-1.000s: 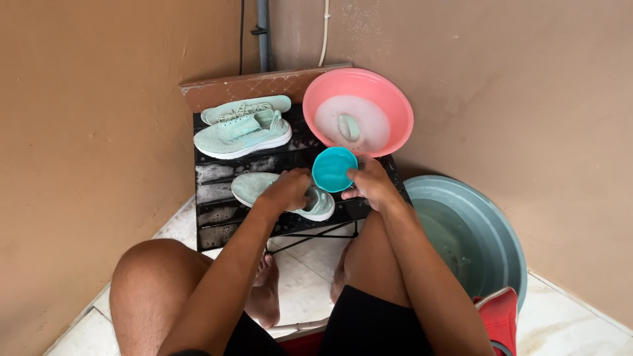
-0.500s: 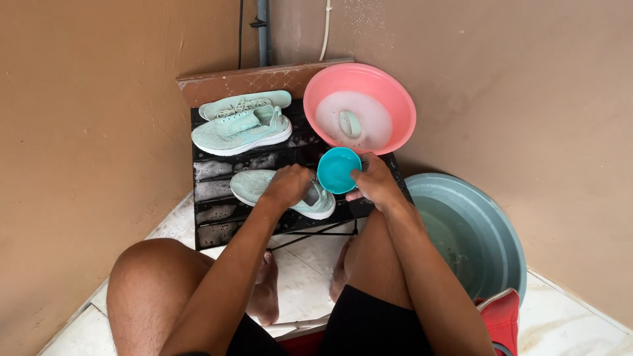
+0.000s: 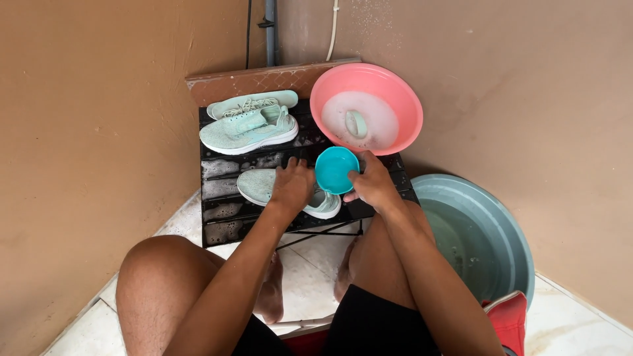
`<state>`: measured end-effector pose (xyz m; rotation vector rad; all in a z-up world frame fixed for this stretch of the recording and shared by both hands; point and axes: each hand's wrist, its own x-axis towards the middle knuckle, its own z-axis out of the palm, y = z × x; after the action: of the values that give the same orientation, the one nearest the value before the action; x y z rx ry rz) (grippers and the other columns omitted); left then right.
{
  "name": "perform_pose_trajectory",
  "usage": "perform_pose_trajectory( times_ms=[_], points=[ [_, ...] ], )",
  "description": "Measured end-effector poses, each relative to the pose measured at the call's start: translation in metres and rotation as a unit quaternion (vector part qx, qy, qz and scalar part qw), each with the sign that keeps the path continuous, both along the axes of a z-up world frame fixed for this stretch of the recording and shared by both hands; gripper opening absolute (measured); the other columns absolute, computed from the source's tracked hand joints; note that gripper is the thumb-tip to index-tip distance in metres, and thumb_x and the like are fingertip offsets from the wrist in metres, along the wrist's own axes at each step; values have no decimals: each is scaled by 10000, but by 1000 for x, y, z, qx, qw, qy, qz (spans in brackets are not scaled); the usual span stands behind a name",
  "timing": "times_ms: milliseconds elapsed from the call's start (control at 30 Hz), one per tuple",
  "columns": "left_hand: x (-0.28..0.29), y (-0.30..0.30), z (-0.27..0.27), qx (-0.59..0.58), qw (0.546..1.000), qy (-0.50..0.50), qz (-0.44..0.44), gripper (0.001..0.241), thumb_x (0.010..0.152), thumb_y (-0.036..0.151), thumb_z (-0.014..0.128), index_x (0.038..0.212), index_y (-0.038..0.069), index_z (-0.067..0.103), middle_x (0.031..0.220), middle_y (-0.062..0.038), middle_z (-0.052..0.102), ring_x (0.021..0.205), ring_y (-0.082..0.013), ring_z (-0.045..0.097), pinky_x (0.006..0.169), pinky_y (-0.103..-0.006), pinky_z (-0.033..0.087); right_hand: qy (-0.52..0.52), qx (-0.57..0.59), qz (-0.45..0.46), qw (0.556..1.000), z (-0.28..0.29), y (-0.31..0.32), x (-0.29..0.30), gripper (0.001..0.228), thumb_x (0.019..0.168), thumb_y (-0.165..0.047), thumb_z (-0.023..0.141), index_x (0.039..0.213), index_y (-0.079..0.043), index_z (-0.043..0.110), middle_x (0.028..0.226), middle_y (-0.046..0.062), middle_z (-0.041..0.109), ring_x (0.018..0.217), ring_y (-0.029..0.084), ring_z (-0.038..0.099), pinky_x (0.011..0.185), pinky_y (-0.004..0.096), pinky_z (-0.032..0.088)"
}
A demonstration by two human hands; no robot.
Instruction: The person scrubs a pair of light green sneakers with a soapy cloth, then rinses them by pouring water from a blue cup. They repeat the process for the second shoe and finally place both shoes on a black rack.
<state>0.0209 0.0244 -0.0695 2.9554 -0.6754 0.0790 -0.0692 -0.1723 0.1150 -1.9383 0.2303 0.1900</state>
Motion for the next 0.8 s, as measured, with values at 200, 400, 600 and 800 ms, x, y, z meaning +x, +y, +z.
perform_pose_trajectory(
  times_ms=[200,400,600,800],
  points=[
    [6,9,-16,-37,997,-65,-11,332,1024,359,813,1301,184,866,1253,-86,886,1303,-343,766,1055,-599,566,-7,9,-1,1000,-2,1,-4,646,1104,-27,579,1719,136,465,1538,462,644,873,534,897,760,537,838],
    [-4,13,-3,-88,996,-25,14,265,1057,336,823,1204,129,900,1270,-118,872,1326,-373,758,961,-565,687,-35,21,4,999,-4,11,-6,651,1101,-15,557,1730,110,444,1536,443,630,895,540,898,826,559,849],
    [-1,15,-9,-137,990,-3,24,325,1104,368,751,1212,94,889,1286,-137,849,1359,-400,736,956,-547,723,-80,44,20,996,-5,20,-6,679,1114,16,510,1767,119,357,1587,454,553,1018,582,882,948,616,836],
    [-30,13,4,-88,987,-124,-57,307,1100,233,750,1347,94,868,1324,-183,854,1465,-384,684,1398,-634,417,-146,30,50,988,-7,32,-14,742,1094,71,489,1814,38,312,1584,449,547,989,559,901,913,596,847]
  ],
)
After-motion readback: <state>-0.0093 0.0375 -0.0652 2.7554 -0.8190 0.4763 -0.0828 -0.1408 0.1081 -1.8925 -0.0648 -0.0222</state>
